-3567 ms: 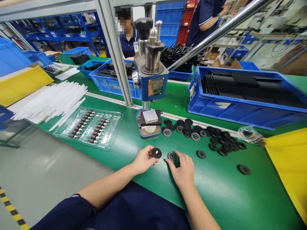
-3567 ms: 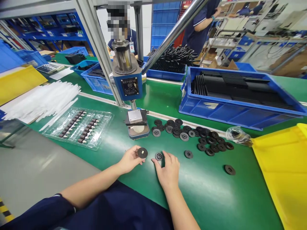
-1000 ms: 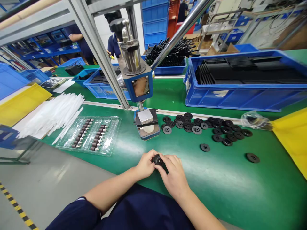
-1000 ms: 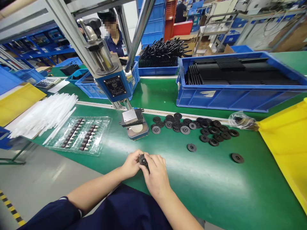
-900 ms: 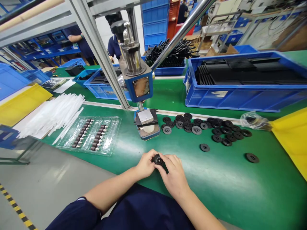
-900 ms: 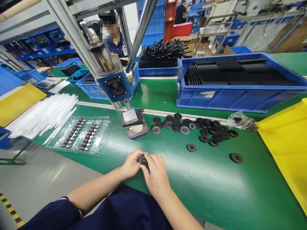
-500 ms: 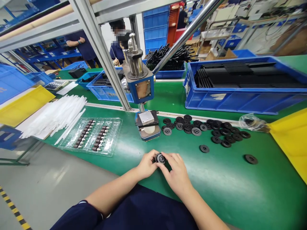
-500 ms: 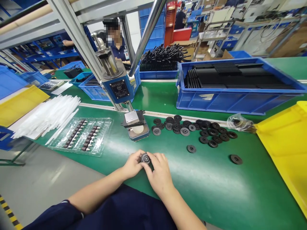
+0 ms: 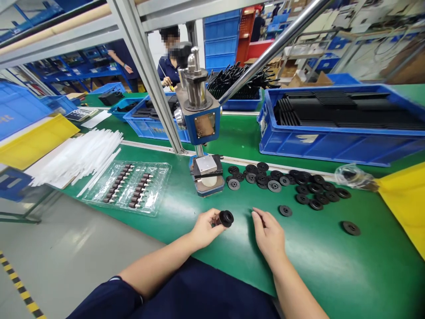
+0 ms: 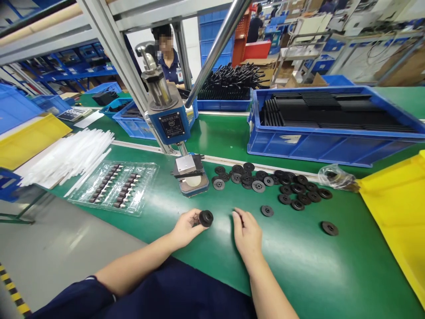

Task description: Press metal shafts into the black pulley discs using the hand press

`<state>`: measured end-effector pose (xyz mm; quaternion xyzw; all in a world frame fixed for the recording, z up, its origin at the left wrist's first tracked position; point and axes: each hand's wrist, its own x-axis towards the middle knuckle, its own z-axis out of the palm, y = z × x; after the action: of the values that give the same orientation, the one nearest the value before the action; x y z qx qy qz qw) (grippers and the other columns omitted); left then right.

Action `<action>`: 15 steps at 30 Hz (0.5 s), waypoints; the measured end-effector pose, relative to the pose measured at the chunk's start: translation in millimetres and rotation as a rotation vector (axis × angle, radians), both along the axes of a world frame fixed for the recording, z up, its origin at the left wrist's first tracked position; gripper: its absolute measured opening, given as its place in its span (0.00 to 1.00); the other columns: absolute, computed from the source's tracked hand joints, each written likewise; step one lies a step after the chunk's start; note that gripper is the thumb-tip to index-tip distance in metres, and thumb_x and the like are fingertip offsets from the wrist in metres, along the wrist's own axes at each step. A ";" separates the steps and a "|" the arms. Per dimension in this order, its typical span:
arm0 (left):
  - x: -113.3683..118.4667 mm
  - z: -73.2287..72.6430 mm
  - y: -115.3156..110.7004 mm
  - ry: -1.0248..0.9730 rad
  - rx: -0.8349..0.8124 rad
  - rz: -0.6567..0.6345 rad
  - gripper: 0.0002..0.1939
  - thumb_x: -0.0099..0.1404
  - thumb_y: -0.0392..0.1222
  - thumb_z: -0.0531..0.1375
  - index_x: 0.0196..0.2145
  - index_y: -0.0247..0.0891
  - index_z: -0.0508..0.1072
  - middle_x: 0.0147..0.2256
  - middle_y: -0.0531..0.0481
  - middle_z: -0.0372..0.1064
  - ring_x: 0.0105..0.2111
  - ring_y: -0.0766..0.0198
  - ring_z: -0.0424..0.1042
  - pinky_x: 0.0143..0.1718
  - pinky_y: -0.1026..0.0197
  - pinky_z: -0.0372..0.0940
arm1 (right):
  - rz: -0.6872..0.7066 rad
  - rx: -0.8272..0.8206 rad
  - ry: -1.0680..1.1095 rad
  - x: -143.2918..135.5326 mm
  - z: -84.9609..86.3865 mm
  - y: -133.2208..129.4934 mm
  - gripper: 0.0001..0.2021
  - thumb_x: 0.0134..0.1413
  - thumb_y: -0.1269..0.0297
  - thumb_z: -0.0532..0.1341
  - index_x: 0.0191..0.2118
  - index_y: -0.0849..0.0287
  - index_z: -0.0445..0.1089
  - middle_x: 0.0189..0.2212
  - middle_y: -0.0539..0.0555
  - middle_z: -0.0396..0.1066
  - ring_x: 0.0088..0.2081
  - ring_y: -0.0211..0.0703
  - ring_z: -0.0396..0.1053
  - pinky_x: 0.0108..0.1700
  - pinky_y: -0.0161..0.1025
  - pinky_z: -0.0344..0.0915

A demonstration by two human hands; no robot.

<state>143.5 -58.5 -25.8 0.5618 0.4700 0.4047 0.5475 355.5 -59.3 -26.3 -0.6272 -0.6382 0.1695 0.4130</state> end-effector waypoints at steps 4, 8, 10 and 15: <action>2.2 1.9 0.7 -0.071 -0.075 0.067 0.20 0.52 0.41 0.70 0.37 0.38 0.64 0.27 0.56 0.68 0.27 0.69 0.65 0.32 0.65 0.60 | -0.022 0.027 -0.050 7.9 -13.7 4.9 0.17 0.63 0.53 0.55 0.43 0.60 0.73 0.32 0.54 0.71 0.33 0.40 0.67 0.38 0.38 0.64; -5.8 26.7 3.9 -0.119 -0.097 0.117 0.19 0.51 0.42 0.70 0.34 0.37 0.64 0.25 0.57 0.64 0.27 0.70 0.65 0.31 0.66 0.59 | 0.032 0.055 -0.114 4.1 -15.9 4.8 0.16 0.62 0.52 0.56 0.41 0.60 0.73 0.29 0.53 0.70 0.33 0.41 0.66 0.40 0.40 0.63; -14.5 48.9 7.3 -0.116 -0.063 0.141 0.18 0.52 0.43 0.70 0.35 0.37 0.66 0.26 0.56 0.65 0.27 0.70 0.65 0.30 0.66 0.59 | 0.043 0.072 -0.127 4.2 -16.5 5.0 0.16 0.62 0.53 0.56 0.41 0.60 0.73 0.29 0.53 0.70 0.34 0.42 0.66 0.41 0.41 0.63; -39.4 115.4 23.7 -0.177 0.015 0.187 0.18 0.51 0.44 0.71 0.36 0.35 0.70 0.29 0.50 0.71 0.29 0.67 0.69 0.33 0.63 0.65 | 0.059 0.101 -0.179 9.0 -22.3 7.8 0.17 0.62 0.51 0.54 0.41 0.59 0.73 0.31 0.55 0.71 0.34 0.44 0.67 0.40 0.42 0.64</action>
<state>104.1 -34.7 89.7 0.4815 0.4672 0.5055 0.5425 364.5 -51.5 -48.7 -0.5991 -0.6985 0.0926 0.3804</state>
